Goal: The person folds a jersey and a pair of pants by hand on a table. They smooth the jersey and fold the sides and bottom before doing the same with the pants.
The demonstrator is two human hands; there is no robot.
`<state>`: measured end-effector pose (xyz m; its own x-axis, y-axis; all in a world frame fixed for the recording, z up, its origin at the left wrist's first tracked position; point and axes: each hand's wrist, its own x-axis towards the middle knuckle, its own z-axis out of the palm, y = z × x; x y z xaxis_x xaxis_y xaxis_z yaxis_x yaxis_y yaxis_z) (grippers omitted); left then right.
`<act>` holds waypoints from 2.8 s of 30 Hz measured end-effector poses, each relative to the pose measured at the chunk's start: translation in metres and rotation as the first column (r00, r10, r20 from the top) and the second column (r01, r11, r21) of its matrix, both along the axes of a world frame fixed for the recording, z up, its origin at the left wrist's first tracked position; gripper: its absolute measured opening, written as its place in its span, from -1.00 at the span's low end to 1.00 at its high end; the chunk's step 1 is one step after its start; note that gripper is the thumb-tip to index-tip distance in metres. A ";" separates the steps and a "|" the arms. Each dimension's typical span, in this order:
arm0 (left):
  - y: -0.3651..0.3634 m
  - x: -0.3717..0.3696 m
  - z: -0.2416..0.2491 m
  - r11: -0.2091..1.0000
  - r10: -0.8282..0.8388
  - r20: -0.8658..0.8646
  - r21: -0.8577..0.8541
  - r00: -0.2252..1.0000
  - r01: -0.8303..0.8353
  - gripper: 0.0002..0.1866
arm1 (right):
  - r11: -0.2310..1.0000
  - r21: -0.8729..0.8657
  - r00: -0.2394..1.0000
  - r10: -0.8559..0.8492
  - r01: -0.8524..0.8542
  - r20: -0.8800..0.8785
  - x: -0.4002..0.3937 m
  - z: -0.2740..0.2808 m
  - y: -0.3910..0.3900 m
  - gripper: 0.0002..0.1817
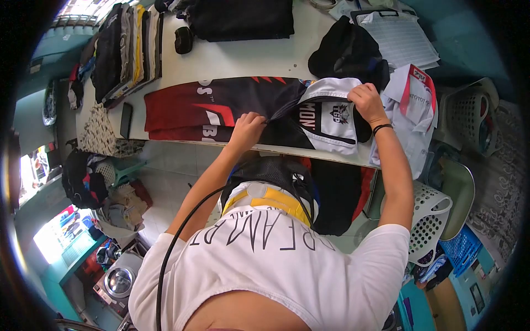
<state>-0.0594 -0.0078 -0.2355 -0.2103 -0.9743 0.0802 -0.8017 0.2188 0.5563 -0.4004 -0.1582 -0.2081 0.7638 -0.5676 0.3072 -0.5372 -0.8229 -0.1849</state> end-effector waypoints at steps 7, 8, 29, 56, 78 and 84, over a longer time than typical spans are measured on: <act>0.013 0.022 -0.007 0.992 -0.056 -0.117 0.104 0.991 0.069 -0.67 | 0.972 0.084 0.972 -0.212 0.220 -0.098 0.005 -0.017 0.012 -0.86; 0.014 0.028 0.000 0.996 -0.036 -0.233 0.073 0.972 0.055 -0.65 | 0.951 0.172 0.960 -0.230 0.256 -0.157 0.006 -0.018 0.015 -0.82; 0.047 0.382 -0.051 0.006 0.955 -0.261 0.491 -0.140 -0.871 -0.32 | 0.800 0.463 0.868 -0.482 0.381 0.120 0.220 -0.016 0.142 -0.85; 0.006 0.072 -0.002 0.959 -0.089 0.257 0.283 0.962 0.013 -0.32 | 0.187 0.928 0.071 -0.982 0.323 0.173 0.010 -0.049 0.044 -0.63; -0.016 0.064 -0.020 0.961 0.071 0.342 0.230 0.937 -0.157 0.04 | 0.413 0.626 0.270 -0.910 0.662 0.316 -0.003 -0.086 0.045 -0.54; 0.018 0.057 -0.026 0.967 -0.204 0.167 0.185 0.965 0.173 -0.19 | 0.663 0.016 0.647 -0.735 0.749 0.203 0.118 -0.028 0.078 -0.62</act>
